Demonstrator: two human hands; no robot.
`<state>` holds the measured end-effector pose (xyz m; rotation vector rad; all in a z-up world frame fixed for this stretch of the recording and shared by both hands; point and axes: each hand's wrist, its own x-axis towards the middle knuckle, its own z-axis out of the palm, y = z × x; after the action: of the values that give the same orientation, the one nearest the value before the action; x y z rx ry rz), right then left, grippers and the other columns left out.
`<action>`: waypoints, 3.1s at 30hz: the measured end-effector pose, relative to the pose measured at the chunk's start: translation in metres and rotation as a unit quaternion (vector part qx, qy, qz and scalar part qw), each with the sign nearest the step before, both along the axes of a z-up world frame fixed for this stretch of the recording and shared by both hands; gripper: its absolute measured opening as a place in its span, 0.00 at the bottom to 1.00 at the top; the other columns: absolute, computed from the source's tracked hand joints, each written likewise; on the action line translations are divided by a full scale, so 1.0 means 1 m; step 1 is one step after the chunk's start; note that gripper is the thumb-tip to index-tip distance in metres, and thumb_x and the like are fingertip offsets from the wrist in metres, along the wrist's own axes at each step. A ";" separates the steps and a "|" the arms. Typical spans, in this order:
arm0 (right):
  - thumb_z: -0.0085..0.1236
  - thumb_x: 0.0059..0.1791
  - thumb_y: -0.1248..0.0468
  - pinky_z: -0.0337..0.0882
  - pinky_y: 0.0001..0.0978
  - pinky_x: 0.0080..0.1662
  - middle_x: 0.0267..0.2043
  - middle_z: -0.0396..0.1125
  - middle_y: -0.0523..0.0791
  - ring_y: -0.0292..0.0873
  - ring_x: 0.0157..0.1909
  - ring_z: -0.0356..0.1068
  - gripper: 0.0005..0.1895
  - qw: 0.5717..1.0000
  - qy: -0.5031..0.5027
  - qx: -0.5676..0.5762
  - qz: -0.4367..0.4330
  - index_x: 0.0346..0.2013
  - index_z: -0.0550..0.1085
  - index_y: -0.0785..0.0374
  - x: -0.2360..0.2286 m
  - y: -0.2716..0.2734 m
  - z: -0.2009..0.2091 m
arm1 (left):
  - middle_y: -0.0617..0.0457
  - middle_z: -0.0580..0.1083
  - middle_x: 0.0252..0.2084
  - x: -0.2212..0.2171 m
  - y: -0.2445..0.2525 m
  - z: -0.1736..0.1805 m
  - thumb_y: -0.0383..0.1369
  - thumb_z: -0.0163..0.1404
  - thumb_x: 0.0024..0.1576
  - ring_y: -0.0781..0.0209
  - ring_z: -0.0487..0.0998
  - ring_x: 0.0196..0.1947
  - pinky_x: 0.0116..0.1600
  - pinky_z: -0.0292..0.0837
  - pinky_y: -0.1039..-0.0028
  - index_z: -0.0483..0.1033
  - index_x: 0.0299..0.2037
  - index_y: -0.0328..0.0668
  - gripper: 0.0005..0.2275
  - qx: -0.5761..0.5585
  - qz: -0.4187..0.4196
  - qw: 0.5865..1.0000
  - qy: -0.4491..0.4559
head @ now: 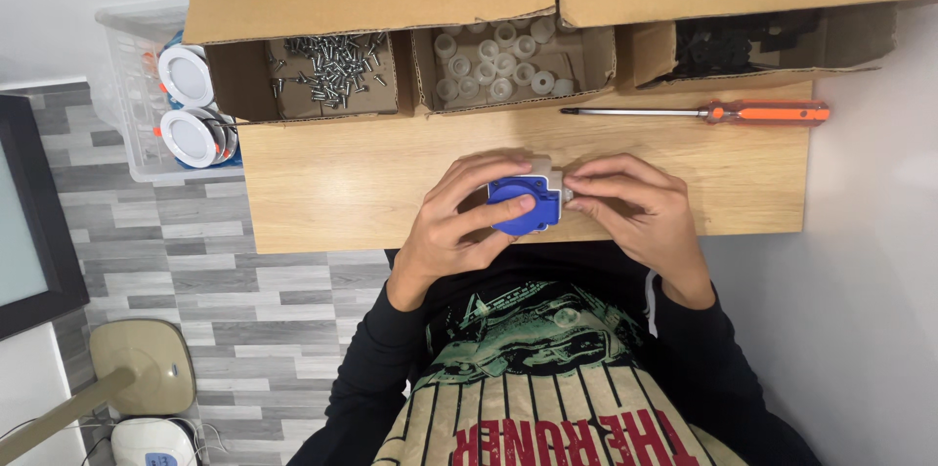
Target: The person joins a blue electrical socket with a white plastic housing, picks up a screw from a box, and uses a screwdriver to tighten the screw before attaching a black plastic component.
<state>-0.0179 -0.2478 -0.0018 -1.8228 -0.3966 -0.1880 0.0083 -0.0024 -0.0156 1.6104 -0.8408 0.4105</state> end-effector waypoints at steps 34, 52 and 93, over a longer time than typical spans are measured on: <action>0.40 0.66 0.64 0.72 0.47 0.39 0.36 0.65 0.53 0.55 0.34 0.71 0.11 0.989 0.054 -0.118 -0.072 0.52 0.70 0.68 -0.018 0.030 -0.027 | 0.38 0.83 0.56 -0.009 -0.003 0.008 0.27 0.64 0.61 0.35 0.87 0.54 0.56 0.81 0.47 0.88 0.49 0.51 0.08 0.019 0.092 0.989 -0.112; 0.56 0.57 0.78 0.62 0.53 0.69 0.67 0.73 0.57 0.61 0.68 0.69 0.15 0.881 -0.099 -0.391 -0.249 0.58 0.78 0.72 -0.017 -0.106 0.007 | 0.42 0.78 0.63 -0.014 0.004 0.003 0.36 0.67 0.65 0.45 0.85 0.60 0.61 0.80 0.59 0.77 0.64 0.50 0.19 0.190 0.056 0.978 -0.070; 0.42 0.68 0.75 0.81 0.63 0.44 0.52 0.63 0.79 0.75 0.39 0.73 0.08 0.957 -0.286 -0.021 -0.051 0.60 0.57 0.68 0.043 0.020 0.103 | 0.49 0.76 0.70 -0.020 0.024 -0.006 0.44 0.63 0.67 0.47 0.82 0.66 0.68 0.80 0.57 0.69 0.72 0.49 0.26 0.175 0.046 0.983 0.038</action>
<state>0.0256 -0.2275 0.1010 -1.8108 -0.7121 -0.7939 -0.0119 0.0212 -0.0216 1.9833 -0.8145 0.2726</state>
